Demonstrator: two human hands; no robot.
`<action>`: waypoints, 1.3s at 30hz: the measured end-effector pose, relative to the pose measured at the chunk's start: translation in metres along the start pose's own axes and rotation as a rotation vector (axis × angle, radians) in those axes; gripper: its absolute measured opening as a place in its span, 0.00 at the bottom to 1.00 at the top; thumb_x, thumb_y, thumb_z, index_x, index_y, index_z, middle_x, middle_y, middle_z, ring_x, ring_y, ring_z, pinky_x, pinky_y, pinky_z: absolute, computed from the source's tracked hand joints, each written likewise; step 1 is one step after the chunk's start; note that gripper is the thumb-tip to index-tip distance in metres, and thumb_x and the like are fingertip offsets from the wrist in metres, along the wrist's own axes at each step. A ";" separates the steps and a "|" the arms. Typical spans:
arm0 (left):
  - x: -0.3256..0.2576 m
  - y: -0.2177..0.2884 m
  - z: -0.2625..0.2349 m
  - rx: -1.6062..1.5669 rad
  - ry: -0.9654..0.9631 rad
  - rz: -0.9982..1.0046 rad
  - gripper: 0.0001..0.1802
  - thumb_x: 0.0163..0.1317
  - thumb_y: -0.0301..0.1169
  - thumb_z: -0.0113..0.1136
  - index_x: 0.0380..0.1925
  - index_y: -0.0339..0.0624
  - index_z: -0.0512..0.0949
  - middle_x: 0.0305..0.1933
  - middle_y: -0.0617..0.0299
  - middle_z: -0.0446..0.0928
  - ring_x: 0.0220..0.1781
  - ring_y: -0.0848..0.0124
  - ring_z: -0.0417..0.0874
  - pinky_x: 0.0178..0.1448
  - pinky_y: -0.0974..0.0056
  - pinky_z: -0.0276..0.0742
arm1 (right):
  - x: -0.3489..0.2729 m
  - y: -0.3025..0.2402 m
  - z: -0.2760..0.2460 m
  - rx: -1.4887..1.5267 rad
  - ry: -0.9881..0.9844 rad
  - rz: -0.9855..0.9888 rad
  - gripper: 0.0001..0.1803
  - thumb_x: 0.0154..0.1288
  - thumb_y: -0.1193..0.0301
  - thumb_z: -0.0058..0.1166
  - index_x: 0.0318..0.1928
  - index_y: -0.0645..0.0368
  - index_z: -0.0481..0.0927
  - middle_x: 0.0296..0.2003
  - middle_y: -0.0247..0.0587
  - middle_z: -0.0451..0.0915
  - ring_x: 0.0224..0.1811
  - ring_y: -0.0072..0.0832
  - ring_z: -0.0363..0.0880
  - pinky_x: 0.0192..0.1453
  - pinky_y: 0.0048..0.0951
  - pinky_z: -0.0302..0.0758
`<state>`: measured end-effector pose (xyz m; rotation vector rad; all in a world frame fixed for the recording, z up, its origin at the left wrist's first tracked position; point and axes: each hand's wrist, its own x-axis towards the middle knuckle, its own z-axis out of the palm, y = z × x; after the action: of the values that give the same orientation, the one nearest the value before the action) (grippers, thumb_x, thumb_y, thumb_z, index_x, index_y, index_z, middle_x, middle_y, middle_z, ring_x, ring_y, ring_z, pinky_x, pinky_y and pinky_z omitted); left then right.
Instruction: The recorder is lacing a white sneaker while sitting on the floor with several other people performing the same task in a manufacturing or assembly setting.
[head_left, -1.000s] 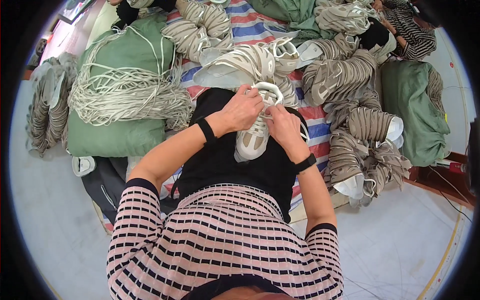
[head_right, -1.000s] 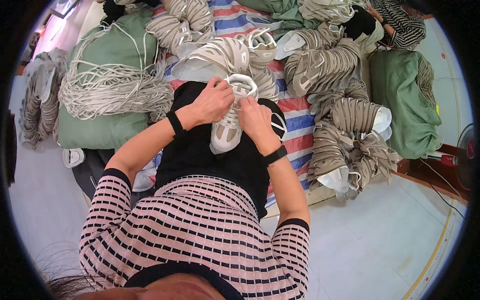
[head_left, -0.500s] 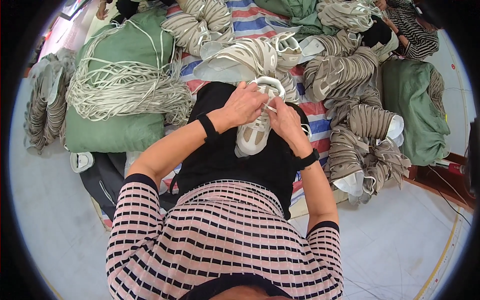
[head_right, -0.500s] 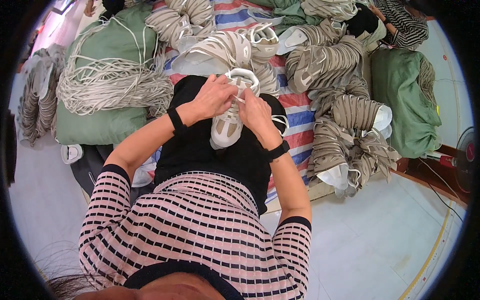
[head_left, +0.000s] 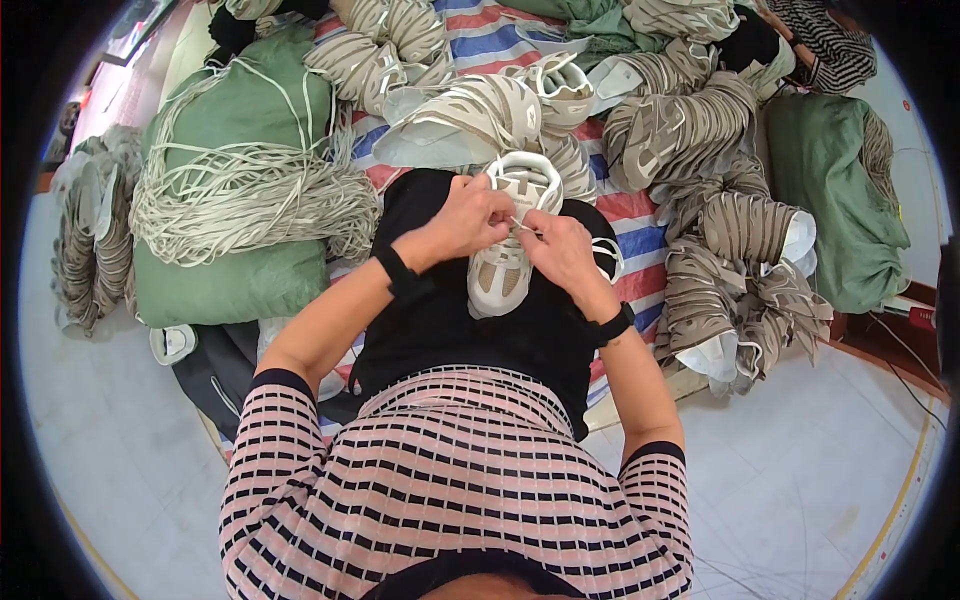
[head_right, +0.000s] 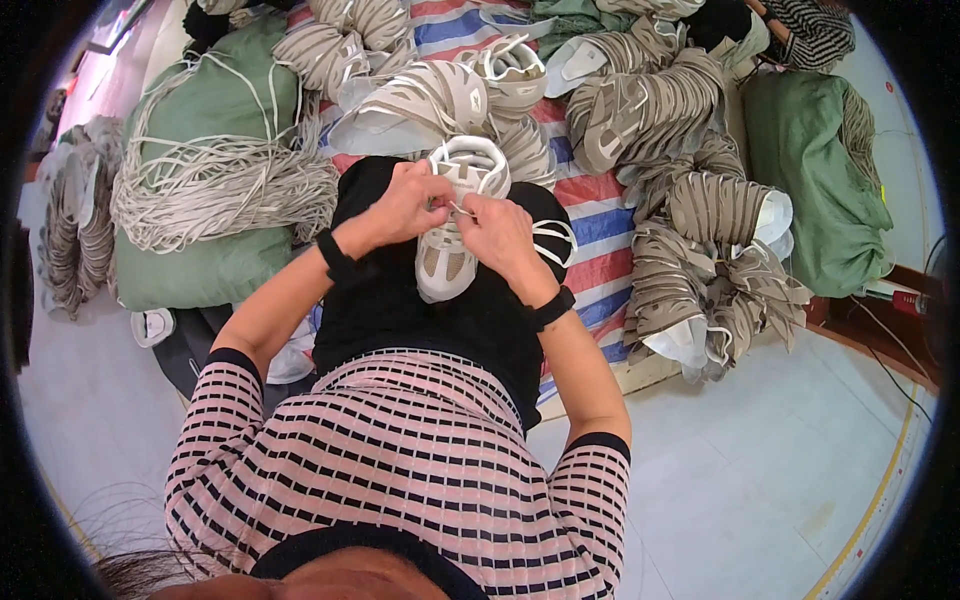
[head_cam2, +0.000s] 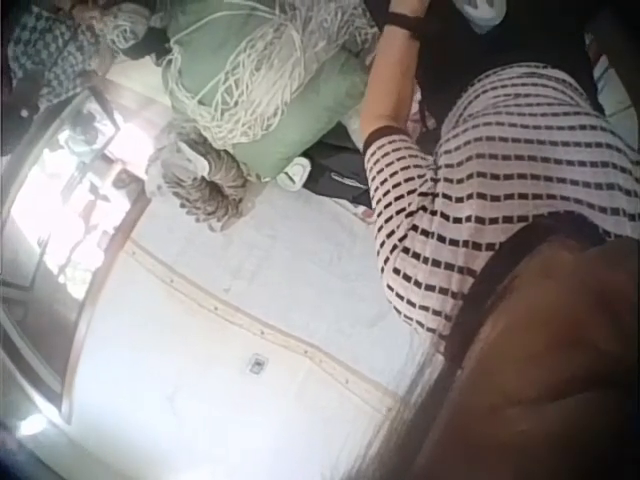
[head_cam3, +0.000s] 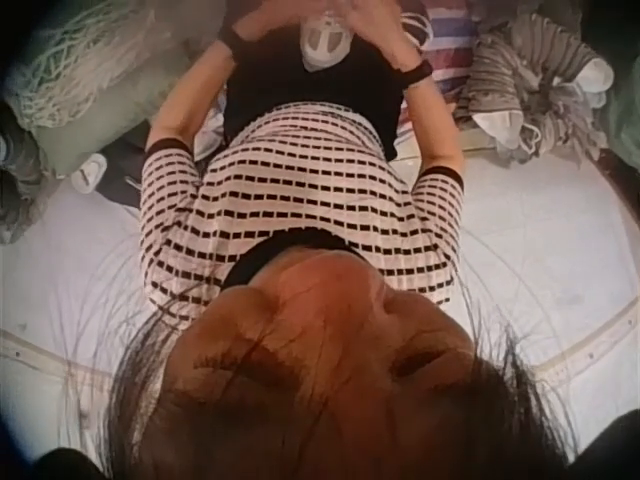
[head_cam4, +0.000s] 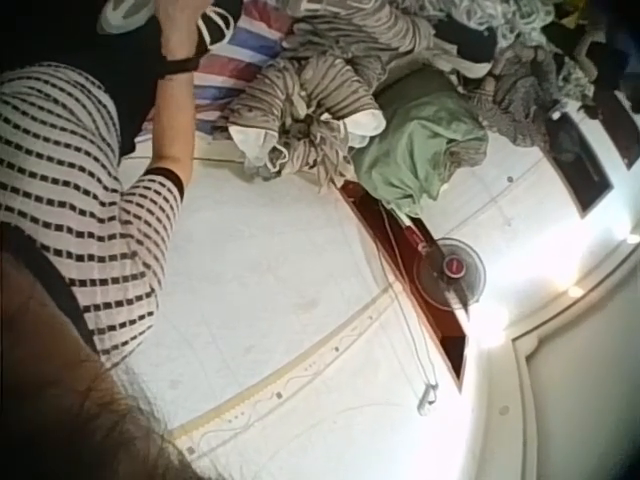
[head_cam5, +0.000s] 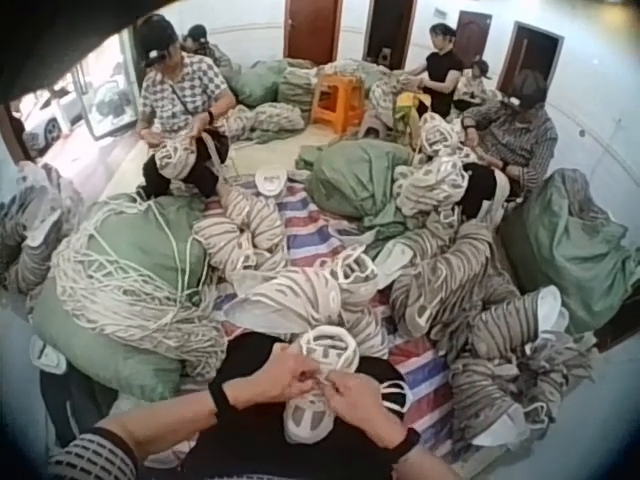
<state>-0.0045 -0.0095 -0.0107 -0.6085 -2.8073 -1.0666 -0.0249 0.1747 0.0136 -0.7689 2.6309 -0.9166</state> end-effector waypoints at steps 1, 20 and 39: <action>0.002 -0.004 -0.005 -0.143 -0.158 -0.067 0.05 0.45 0.32 0.58 0.23 0.47 0.77 0.24 0.68 0.75 0.38 0.66 0.71 0.48 0.58 0.58 | 0.002 0.002 0.000 0.140 -0.108 0.146 0.11 0.53 0.64 0.52 0.29 0.59 0.77 0.24 0.50 0.77 0.30 0.47 0.77 0.33 0.43 0.72; 0.007 -0.002 -0.009 0.018 0.108 0.008 0.08 0.53 0.27 0.57 0.33 0.43 0.70 0.28 0.63 0.73 0.37 0.63 0.73 0.43 0.60 0.61 | -0.005 0.023 -0.013 0.957 -0.187 0.639 0.10 0.57 0.68 0.52 0.21 0.57 0.74 0.15 0.27 0.69 0.13 0.14 0.57 0.17 0.20 0.51; -0.039 0.192 -0.177 -1.553 -0.193 0.860 0.08 0.54 0.21 0.62 0.29 0.22 0.78 0.34 0.36 0.76 0.34 0.45 0.80 0.39 0.46 0.82 | -0.023 0.012 0.018 -0.222 0.240 0.009 0.15 0.64 0.61 0.46 0.27 0.60 0.75 0.27 0.47 0.76 0.27 0.47 0.76 0.28 0.45 0.72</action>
<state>0.0945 -0.0079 0.2338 -1.7065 -0.8719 -2.6308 -0.0035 0.1860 -0.0066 -0.7367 2.9821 -0.7647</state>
